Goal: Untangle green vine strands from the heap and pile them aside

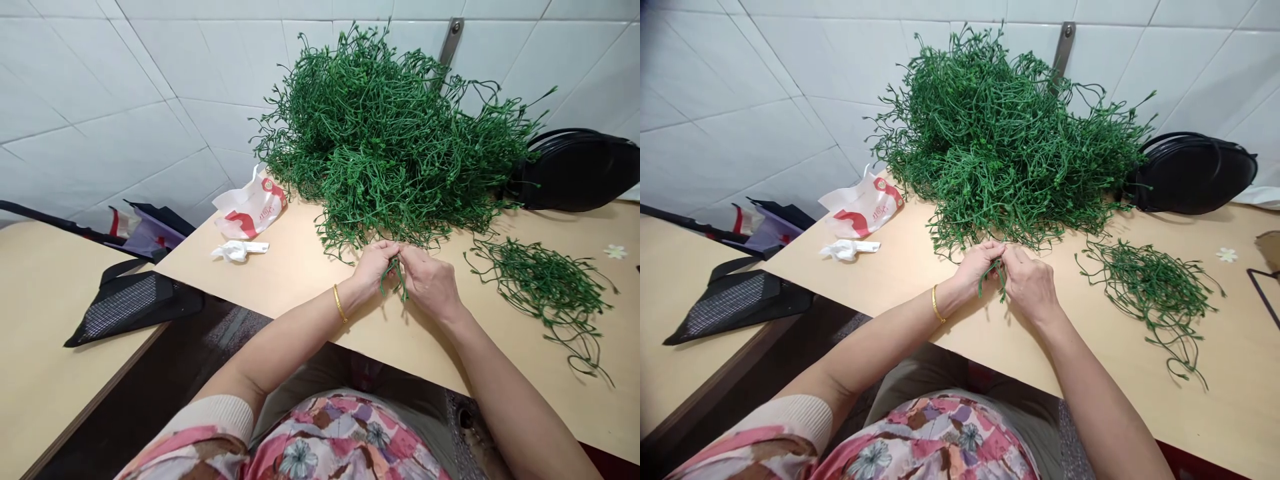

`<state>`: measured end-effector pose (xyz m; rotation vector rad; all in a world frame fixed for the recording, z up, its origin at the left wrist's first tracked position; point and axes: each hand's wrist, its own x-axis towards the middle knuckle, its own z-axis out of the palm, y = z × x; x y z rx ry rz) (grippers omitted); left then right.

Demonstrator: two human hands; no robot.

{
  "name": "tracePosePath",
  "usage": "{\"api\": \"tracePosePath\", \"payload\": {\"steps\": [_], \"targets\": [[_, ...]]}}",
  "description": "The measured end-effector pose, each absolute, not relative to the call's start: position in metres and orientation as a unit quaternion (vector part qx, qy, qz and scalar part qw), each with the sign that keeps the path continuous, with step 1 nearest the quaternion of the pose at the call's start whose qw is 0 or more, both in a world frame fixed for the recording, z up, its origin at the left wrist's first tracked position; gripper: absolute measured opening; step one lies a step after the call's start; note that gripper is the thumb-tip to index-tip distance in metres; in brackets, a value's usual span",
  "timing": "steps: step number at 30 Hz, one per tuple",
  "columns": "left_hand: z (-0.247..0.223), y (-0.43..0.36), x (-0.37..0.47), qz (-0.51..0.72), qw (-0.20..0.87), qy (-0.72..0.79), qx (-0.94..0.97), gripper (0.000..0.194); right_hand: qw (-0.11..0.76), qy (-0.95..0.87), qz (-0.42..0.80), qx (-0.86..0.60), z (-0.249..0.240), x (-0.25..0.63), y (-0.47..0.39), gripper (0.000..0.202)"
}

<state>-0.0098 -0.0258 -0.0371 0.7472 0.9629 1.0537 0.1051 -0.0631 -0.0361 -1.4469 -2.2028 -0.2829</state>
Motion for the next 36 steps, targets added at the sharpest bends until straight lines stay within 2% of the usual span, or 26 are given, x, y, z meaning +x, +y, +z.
{"api": "tracePosePath", "payload": {"steps": [4,6,9,11,13,16,21,26,30,36], "targets": [[-0.035,-0.016,-0.016,0.496,0.692,0.462,0.247,0.018,0.274,-0.850,-0.127,-0.431,-0.026,0.096,-0.081,0.024],[-0.037,-0.013,-0.020,0.511,0.692,0.438,0.261,0.016,0.360,-0.822,-0.077,-0.434,-0.022,0.096,-0.083,0.023],[-0.040,-0.014,-0.022,0.485,0.704,0.391,0.342,0.019,0.525,-0.661,0.040,-0.535,-0.022,0.106,-0.073,0.017],[-0.040,-0.016,-0.022,0.484,0.686,0.377,0.390,0.022,0.590,-0.565,0.117,-0.564,-0.025,0.116,-0.063,0.017],[-0.037,-0.018,-0.023,0.490,0.656,0.372,0.437,0.023,0.621,-0.523,0.176,-0.556,-0.027,0.124,-0.055,0.020],[-0.032,-0.022,-0.024,0.482,0.629,0.362,0.491,0.023,0.604,-0.508,0.266,-0.555,-0.029,0.127,-0.051,0.022],[-0.029,-0.026,-0.023,0.475,0.620,0.327,0.532,0.023,0.518,-0.522,0.460,-0.497,-0.035,0.115,-0.050,0.027],[-0.037,-0.026,-0.021,0.452,0.613,0.326,0.560,0.027,0.517,-0.549,0.438,-0.489,-0.046,0.113,-0.047,0.015],[-0.042,-0.025,-0.020,0.456,0.547,0.345,0.612,0.028,0.477,-0.565,0.450,-0.500,-0.045,0.114,-0.047,0.008],[-0.041,-0.025,-0.022,0.465,0.479,0.375,0.643,0.030,0.468,-0.521,0.469,-0.539,-0.032,0.111,-0.053,0.009]]}}
